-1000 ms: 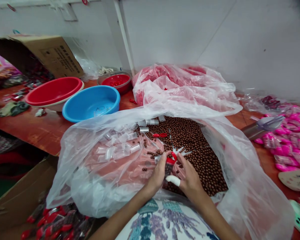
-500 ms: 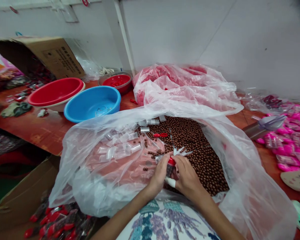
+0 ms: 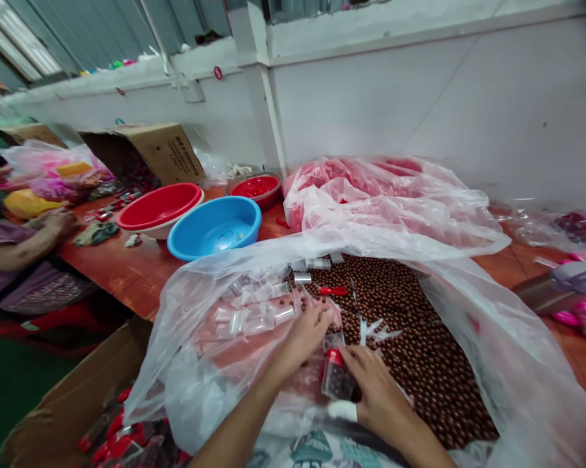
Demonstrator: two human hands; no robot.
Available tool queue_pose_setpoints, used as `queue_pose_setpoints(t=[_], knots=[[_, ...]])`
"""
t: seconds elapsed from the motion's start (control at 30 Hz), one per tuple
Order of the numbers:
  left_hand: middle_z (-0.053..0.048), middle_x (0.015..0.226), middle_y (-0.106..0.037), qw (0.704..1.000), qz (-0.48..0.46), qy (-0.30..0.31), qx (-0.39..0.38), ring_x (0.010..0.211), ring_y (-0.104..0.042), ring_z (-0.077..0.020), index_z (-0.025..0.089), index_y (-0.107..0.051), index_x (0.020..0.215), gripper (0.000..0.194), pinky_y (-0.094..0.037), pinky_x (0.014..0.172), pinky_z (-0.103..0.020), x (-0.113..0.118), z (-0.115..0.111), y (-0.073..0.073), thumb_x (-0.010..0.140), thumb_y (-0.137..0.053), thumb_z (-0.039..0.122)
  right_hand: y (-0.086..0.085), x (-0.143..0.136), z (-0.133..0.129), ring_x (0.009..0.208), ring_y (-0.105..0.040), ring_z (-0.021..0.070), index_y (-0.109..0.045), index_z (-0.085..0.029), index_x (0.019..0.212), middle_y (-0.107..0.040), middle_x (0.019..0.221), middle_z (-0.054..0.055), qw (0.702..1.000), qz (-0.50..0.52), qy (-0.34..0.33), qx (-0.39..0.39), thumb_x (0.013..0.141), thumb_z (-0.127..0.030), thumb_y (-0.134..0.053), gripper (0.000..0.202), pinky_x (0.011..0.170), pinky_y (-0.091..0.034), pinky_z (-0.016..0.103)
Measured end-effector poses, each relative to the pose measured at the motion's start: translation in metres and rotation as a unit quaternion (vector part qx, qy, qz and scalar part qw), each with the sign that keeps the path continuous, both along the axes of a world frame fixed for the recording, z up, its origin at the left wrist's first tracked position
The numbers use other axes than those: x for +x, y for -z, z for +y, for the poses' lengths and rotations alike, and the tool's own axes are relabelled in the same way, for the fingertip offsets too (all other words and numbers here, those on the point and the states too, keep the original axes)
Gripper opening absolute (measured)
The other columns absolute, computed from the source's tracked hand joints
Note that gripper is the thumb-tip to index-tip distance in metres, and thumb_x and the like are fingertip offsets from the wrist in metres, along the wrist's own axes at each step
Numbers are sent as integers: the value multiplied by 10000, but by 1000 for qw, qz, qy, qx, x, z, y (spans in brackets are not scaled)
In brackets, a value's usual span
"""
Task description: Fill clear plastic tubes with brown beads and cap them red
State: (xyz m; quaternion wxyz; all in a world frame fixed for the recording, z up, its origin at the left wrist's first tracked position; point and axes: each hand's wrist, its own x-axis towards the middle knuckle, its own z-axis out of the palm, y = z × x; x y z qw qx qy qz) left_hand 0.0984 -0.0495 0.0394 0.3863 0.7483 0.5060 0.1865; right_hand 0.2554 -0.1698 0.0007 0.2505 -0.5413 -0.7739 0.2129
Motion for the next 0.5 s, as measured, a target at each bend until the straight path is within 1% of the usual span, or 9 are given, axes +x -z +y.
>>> queue_pose_setpoints(t=[0.07, 0.1, 0.17, 0.2, 0.23, 0.33, 0.4, 0.43, 0.5], knots=[[-72, 996, -609, 989, 112, -39, 89, 934, -557, -196, 190, -617, 1085, 328, -422, 852, -312, -10, 33, 1, 883, -380, 291, -3, -1, 5, 1152, -444, 294, -302, -243, 1395, -485, 1267, 123, 999, -12, -31, -10, 708, -412, -673, 799, 985, -355, 466], [-93, 1027, -592, 983, 136, -53, 109, 968, -541, -209, 171, -614, 1100, 323, -405, 881, -327, -13, 49, 3, 867, -402, 243, -4, 0, 10, 1146, -451, 282, -338, -253, 1378, -487, 1270, 116, 999, -14, -38, -12, 734, -386, -651, 728, 978, -367, 447], [-117, 1087, -563, 977, 157, -60, 130, 1047, -493, -234, 151, -614, 1111, 331, -351, 950, -359, -19, 76, 9, 825, -448, 164, -5, 1, 28, 1124, -476, 244, -437, -254, 1315, -510, 1254, 101, 1000, -16, -25, -8, 804, -257, -560, 526, 951, -399, 391], [-116, 1089, -564, 977, 160, -55, 132, 1061, -478, -244, 153, -628, 1089, 324, -337, 964, -370, -20, 86, 13, 800, -482, 144, -4, 3, 40, 1112, -487, 227, -485, -245, 1275, -525, 1238, 96, 1000, -20, -7, 0, 813, -172, -506, 468, 939, -410, 368], [-111, 1076, -572, 977, 164, -47, 131, 1064, -470, -251, 160, -643, 1062, 316, -332, 967, -378, -21, 94, 17, 776, -513, 130, -3, 5, 53, 1111, -490, 218, -510, -224, 1254, -537, 1229, 99, 999, -27, 16, 14, 791, -89, -465, 484, 939, -410, 356], [-91, 1017, -598, 979, 159, -24, 122, 1059, -464, -262, 186, -667, 1009, 299, -333, 963, -394, -21, 106, 27, 740, -559, 112, 3, 11, 97, 1126, -486, 214, -544, -173, 1223, -521, 1276, 108, 993, -64, 82, 49, 688, 37, -410, 589, 946, -400, 346], [-87, 1030, -600, 983, 143, -16, 115, 1076, -456, -262, 203, -648, 1059, 349, -320, 978, -403, -20, 107, 29, 739, -557, 97, 7, 13, 121, 1119, -492, 220, -536, -155, 1230, -503, 1303, 120, 991, -71, 96, 58, 693, 45, -396, 589, 942, -398, 360], [-88, 1047, -599, 985, 132, -14, 111, 1087, -453, -262, 211, -631, 1098, 382, -311, 987, -408, -20, 107, 30, 744, -549, 91, 8, 13, 130, 1092, -508, 218, -538, -156, 1226, -528, 1273, 121, 991, -70, 97, 60, 707, 41, -398, 573, 930, -404, 360], [-92, 1071, -599, 990, 102, -11, 97, 1095, -461, -258, 224, -588, 1175, 439, -302, 999, -412, -21, 107, 28, 763, -522, 86, 10, 12, 142, 1006, -545, 208, -574, -176, 1172, -610, 1133, 104, 992, -64, 93, 59, 732, 24, -416, 508, 887, -424, 343]])
